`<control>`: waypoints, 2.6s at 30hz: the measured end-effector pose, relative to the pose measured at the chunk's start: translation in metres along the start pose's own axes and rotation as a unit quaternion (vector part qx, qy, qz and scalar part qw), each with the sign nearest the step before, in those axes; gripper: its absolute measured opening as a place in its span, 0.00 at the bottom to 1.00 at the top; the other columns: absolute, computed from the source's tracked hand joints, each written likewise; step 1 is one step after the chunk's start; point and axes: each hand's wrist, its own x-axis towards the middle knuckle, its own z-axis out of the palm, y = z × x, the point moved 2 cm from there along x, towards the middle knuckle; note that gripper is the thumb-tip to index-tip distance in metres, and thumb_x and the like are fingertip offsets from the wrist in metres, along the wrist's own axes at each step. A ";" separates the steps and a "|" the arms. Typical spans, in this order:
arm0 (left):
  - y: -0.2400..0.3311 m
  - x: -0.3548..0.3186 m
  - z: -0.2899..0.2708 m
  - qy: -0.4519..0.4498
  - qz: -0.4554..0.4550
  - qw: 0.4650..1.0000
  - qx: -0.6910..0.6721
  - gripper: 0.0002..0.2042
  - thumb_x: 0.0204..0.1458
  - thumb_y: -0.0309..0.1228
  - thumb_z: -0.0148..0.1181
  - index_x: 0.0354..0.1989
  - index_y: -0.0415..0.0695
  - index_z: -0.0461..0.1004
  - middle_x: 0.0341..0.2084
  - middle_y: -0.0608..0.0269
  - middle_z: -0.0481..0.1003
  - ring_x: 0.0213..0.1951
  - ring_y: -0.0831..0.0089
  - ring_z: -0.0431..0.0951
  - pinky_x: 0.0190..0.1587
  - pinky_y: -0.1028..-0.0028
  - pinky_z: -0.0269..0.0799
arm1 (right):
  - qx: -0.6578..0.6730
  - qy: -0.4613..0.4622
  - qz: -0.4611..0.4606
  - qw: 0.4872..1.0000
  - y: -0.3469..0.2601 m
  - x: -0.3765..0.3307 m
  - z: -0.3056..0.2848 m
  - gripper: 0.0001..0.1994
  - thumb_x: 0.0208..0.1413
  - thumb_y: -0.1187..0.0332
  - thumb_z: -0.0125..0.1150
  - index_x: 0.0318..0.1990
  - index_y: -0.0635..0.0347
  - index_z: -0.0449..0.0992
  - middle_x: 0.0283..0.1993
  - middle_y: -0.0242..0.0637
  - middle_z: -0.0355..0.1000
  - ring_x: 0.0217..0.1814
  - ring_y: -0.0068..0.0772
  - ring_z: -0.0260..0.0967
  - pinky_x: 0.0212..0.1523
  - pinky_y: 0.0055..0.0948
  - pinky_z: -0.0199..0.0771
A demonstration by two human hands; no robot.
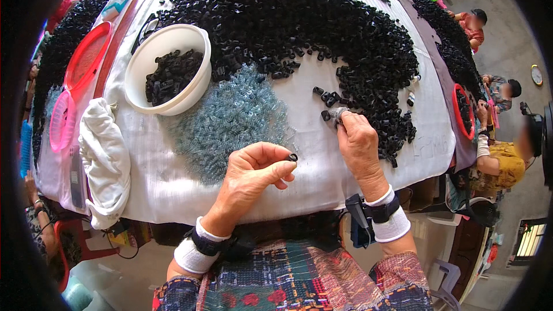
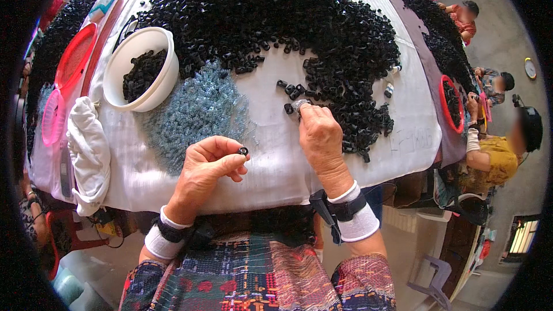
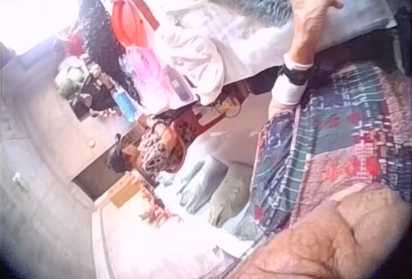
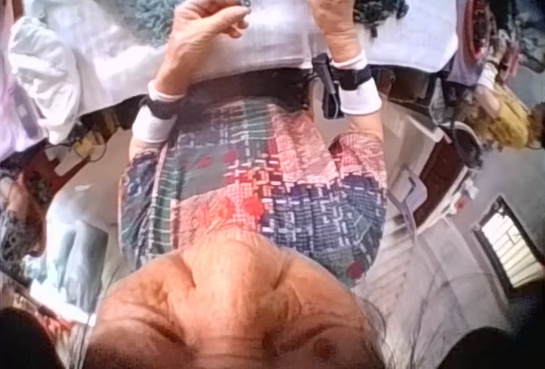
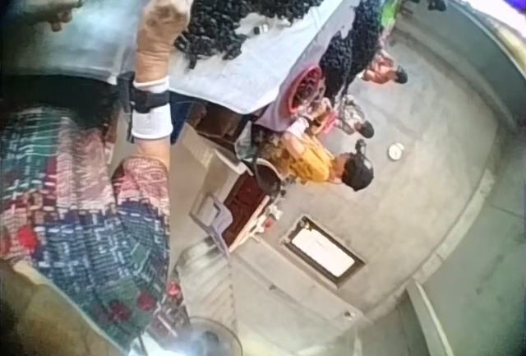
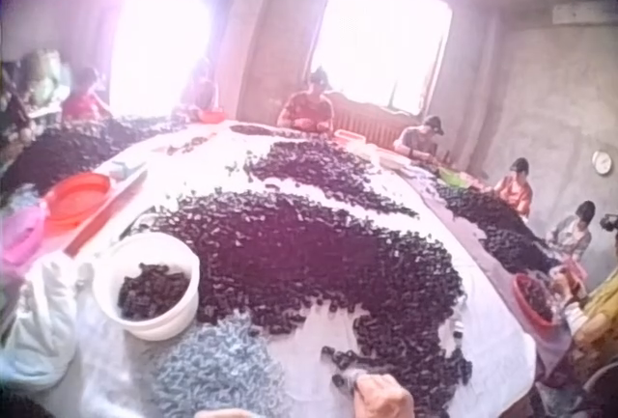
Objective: The recorder is manually assembling or sorting small black components on a table covered with numerous parts.
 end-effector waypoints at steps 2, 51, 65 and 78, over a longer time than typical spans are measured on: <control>0.001 0.002 0.001 0.009 0.008 1.000 0.007 0.08 0.49 0.24 0.62 0.37 0.36 0.73 0.28 0.59 0.77 0.28 0.76 0.78 0.29 0.79 0.75 | -0.012 0.020 -0.011 1.000 0.000 0.003 0.001 0.10 0.43 0.80 0.58 0.36 0.65 0.71 0.33 0.45 0.71 0.36 0.45 0.69 0.38 0.35 0.72; 0.003 0.007 0.010 0.056 0.006 0.998 0.000 0.06 0.49 0.25 0.60 0.34 0.37 0.74 0.26 0.61 0.77 0.26 0.78 0.76 0.32 0.80 0.73 | 0.263 0.013 -0.075 0.962 -0.078 0.003 -0.028 0.20 0.37 0.71 0.68 0.40 0.68 0.71 0.41 0.49 0.67 0.41 0.48 0.67 0.40 0.39 0.70; 0.000 0.002 0.010 0.054 0.011 0.996 0.064 0.06 0.47 0.27 0.62 0.30 0.37 0.76 0.24 0.66 0.76 0.25 0.83 0.73 0.28 0.84 0.68 | 0.126 -0.022 -0.136 0.982 -0.084 -0.008 -0.024 0.15 0.36 0.69 0.67 0.29 0.65 0.69 0.27 0.43 0.66 0.31 0.45 0.66 0.29 0.36 0.69; 0.004 0.006 0.002 0.040 0.003 0.996 0.084 0.08 0.48 0.30 0.63 0.31 0.38 0.77 0.25 0.64 0.77 0.27 0.82 0.75 0.30 0.81 0.71 | 0.136 -0.035 -0.151 0.978 -0.081 0.000 -0.021 0.11 0.41 0.68 0.63 0.29 0.64 0.70 0.26 0.42 0.67 0.30 0.42 0.66 0.29 0.34 0.70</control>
